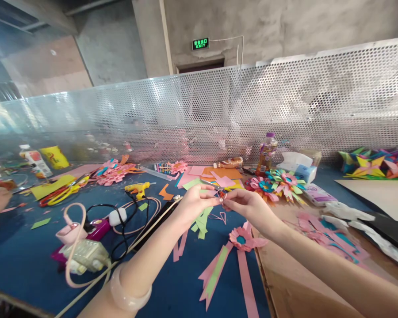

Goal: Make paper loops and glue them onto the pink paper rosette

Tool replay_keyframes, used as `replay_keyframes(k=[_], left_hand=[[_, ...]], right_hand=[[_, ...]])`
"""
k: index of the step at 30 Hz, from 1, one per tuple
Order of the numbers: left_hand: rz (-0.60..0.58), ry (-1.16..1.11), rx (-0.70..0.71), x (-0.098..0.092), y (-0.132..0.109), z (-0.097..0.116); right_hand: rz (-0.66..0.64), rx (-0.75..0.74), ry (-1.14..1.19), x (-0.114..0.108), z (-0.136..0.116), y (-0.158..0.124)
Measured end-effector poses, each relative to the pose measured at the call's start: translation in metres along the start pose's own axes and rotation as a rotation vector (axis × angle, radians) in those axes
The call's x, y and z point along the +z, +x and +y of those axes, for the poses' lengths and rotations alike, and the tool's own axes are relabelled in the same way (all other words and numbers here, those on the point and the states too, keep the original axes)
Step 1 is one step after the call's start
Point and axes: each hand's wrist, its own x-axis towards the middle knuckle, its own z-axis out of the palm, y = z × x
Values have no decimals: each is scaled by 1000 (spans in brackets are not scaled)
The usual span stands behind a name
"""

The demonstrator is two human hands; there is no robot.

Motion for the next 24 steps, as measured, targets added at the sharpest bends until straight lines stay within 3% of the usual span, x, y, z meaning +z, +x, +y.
replay_keyframes(k=[12, 24], left_hand=[[-120, -132, 62, -7, 4, -7], [-149, -359, -135, -4, 1, -3]], right_hand=[[-33, -90, -85, -8, 3, -1], [176, -562, -464, -8, 18, -4]])
